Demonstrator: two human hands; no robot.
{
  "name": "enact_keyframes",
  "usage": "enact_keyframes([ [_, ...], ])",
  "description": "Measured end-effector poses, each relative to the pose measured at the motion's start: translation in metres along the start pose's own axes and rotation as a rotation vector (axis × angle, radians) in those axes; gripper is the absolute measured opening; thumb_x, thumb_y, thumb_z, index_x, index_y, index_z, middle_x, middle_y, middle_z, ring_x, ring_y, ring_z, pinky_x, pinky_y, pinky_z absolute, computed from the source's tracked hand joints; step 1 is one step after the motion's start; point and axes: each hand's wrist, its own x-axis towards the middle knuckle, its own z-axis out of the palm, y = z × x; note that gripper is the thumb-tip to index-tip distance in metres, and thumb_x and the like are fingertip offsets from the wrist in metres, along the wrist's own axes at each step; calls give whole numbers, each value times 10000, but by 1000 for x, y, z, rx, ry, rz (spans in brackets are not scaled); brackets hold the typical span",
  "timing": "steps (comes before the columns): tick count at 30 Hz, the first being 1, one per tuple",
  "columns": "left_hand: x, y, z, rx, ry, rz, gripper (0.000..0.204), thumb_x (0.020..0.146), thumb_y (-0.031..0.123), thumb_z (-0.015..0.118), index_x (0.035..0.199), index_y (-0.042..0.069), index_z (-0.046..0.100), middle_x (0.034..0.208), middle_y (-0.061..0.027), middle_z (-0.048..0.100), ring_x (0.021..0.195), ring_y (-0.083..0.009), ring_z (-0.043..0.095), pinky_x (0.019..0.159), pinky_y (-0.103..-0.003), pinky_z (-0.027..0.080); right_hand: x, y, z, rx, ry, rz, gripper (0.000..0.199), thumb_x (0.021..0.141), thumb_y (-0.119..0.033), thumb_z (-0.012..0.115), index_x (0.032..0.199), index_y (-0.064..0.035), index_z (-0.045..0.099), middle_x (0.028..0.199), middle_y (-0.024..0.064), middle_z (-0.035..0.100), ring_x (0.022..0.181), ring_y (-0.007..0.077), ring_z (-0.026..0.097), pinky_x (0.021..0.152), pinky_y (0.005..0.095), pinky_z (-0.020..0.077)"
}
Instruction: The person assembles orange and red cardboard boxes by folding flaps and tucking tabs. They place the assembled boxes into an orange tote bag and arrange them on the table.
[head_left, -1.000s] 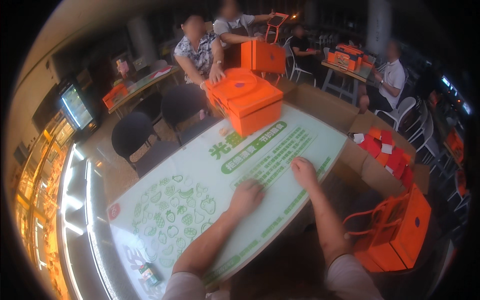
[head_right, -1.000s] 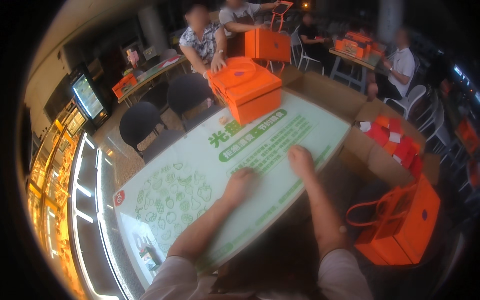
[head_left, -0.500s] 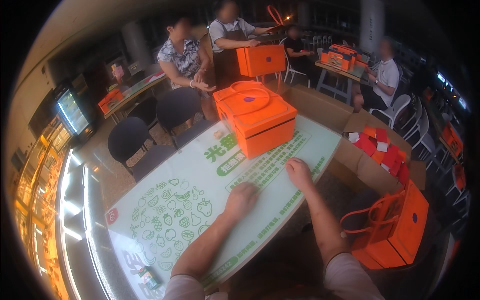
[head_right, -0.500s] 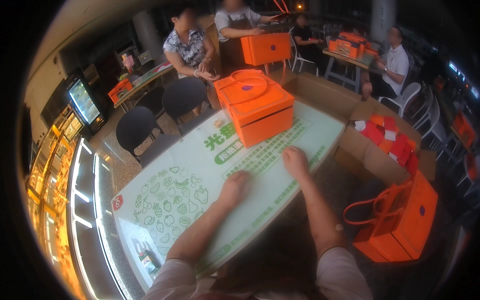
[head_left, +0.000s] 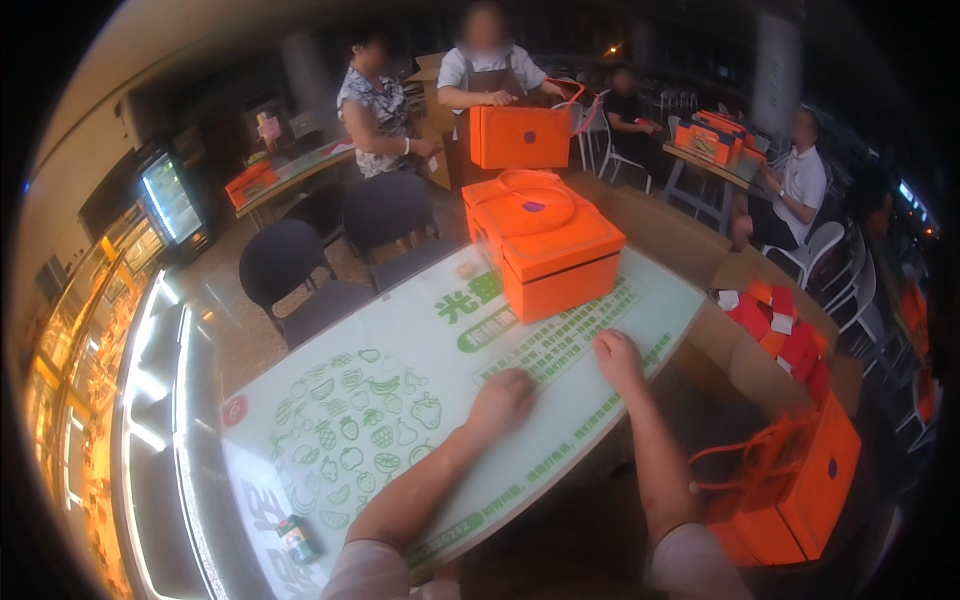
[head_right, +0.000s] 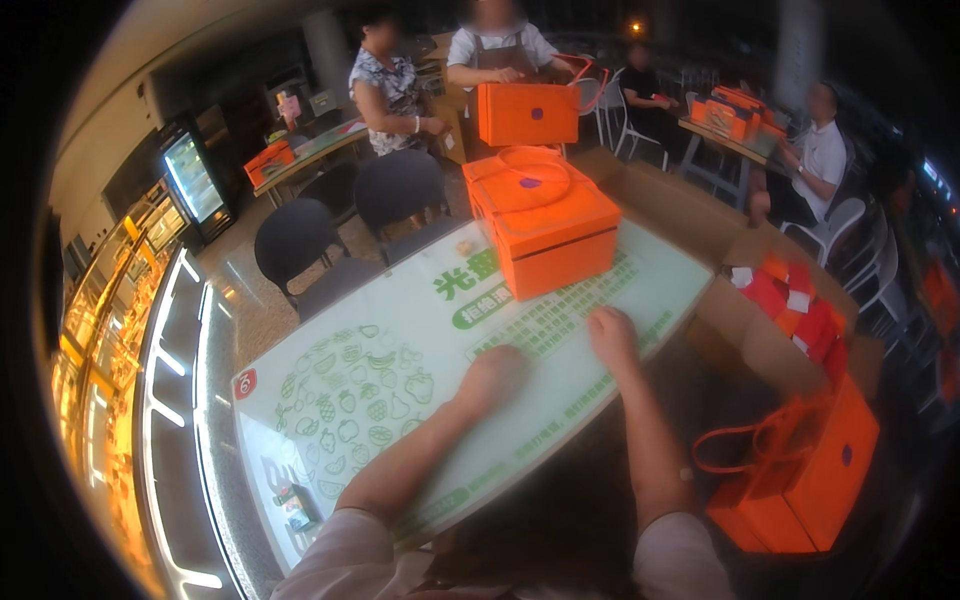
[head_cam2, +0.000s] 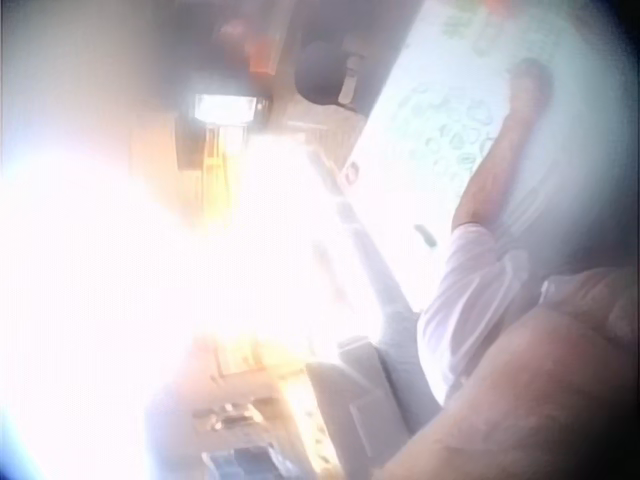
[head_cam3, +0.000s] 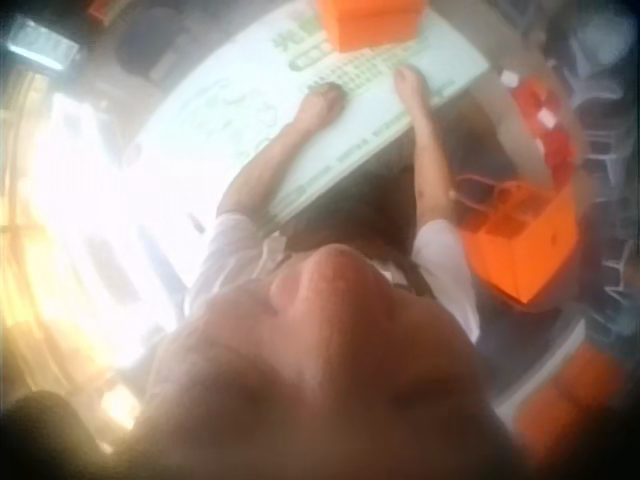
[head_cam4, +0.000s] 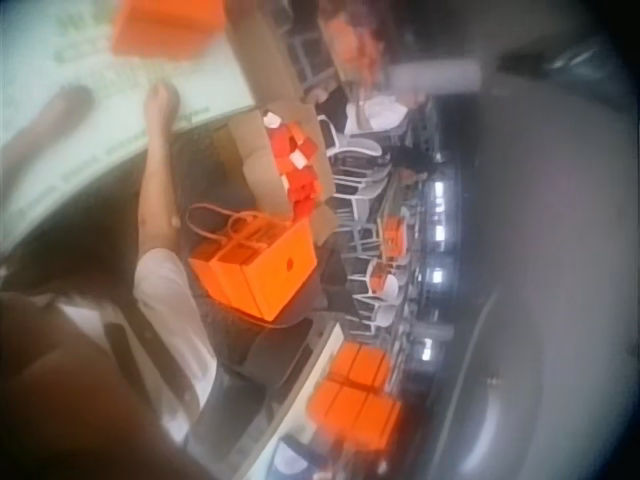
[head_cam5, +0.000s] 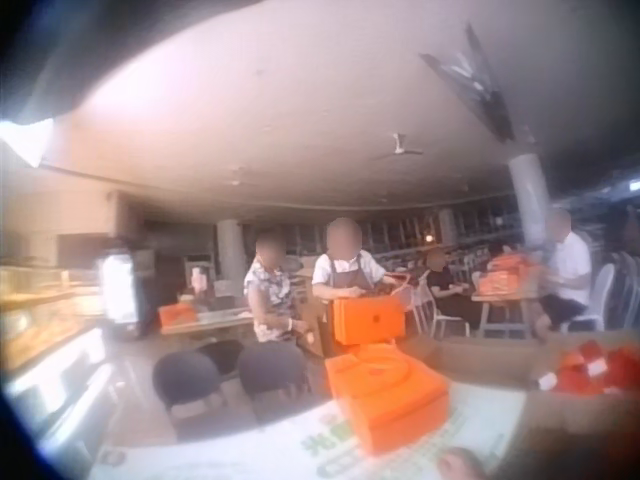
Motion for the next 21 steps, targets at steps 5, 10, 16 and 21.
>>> enact_keyframes([
  [5, 3, 5, -4, -72, 46, 44, 199, 835, 126, 662, 985, -3, 684, 1086, -189, 644, 1012, -370, 614, 899, -442, 512, -1, 1, -4, 0, -5, -14, 119, 872, -93, 570, 817, 4, 614, 870, 190, 631, 842, 409, 599, 737, 468, 486],
  [10, 0, 1, -1, -64, 60, 65, 197, 839, 119, 656, 992, -2, 680, 1082, -187, 634, 1004, -368, 611, 890, -441, 512, -2, 2, -5, -35, -70, 58, 135, 883, -102, 583, 895, 5, 664, 973, 171, 671, 912, 367, 635, 808, 410, 511],
  [16, 0, 4, -6, -107, 81, 71, 197, 839, 113, 654, 999, 1, 671, 1072, -185, 622, 997, -367, 604, 877, -442, 511, -1, 3, -4, -23, -52, 26, 120, 880, -106, 569, 835, -17, 635, 886, 182, 643, 849, 405, 607, 750, 467, 493],
  [21, 0, 15, -19, -165, 128, 49, 202, 835, 111, 658, 1003, -1, 665, 1081, -188, 621, 1008, -370, 602, 883, -444, 508, -2, 3, -4, -27, -52, 46, 122, 881, -115, 572, 859, -23, 648, 895, 180, 647, 854, 401, 613, 757, 462, 498],
])
